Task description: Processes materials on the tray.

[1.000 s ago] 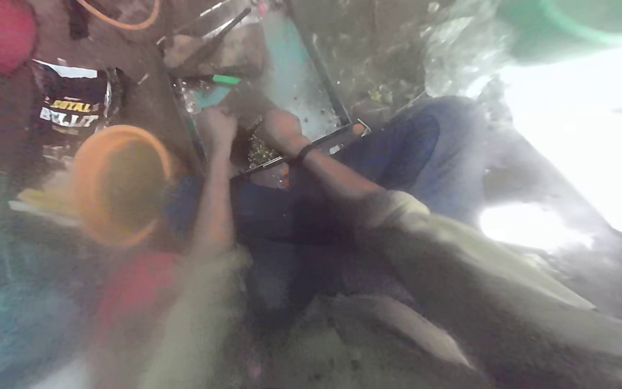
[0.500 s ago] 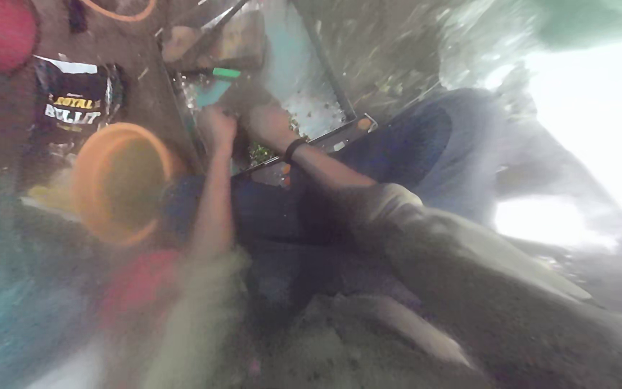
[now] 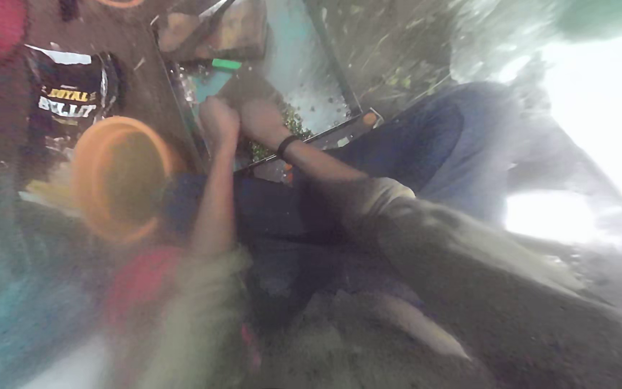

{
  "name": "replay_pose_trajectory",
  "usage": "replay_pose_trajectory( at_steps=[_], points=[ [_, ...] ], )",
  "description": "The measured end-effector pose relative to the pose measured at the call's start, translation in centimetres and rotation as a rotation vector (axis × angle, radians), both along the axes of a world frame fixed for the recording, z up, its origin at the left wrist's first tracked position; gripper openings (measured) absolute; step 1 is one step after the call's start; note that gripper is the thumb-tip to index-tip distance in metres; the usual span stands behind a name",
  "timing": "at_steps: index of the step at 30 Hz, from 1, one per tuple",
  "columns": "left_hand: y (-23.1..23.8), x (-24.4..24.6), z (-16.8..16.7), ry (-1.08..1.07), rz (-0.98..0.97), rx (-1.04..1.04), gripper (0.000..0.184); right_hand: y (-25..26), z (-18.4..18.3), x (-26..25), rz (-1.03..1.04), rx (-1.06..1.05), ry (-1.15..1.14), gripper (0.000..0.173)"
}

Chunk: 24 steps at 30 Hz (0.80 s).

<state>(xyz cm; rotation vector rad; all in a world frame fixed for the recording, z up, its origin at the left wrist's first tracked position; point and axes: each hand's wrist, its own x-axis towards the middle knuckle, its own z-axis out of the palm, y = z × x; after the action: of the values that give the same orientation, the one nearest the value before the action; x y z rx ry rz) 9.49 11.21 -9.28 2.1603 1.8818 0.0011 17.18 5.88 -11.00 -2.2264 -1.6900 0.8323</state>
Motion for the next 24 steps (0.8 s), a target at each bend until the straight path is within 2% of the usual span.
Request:
replay_pose_trajectory(
  at_steps=[10,14,19,24],
  points=[
    [0.1,0.2,0.0,-0.001,0.001,0.008,0.024,0.6,-0.9,0.5,-0.001,0.027,0.008,0.026],
    [-0.1,0.4,0.2,-0.012,-0.02,0.029,0.022,-0.2,-0.2,0.5,0.009,-0.02,0.014,0.025],
    [-0.1,0.3,0.1,-0.006,-0.053,0.034,0.021,-2.3,-0.1,-0.4,-0.07,-0.011,-0.021,0.035],
    [-0.3,0.1,0.0,-0.02,0.012,0.0,0.023,-5.8,-0.1,-1.0,-0.052,-0.074,-0.04,0.04]
  ],
)
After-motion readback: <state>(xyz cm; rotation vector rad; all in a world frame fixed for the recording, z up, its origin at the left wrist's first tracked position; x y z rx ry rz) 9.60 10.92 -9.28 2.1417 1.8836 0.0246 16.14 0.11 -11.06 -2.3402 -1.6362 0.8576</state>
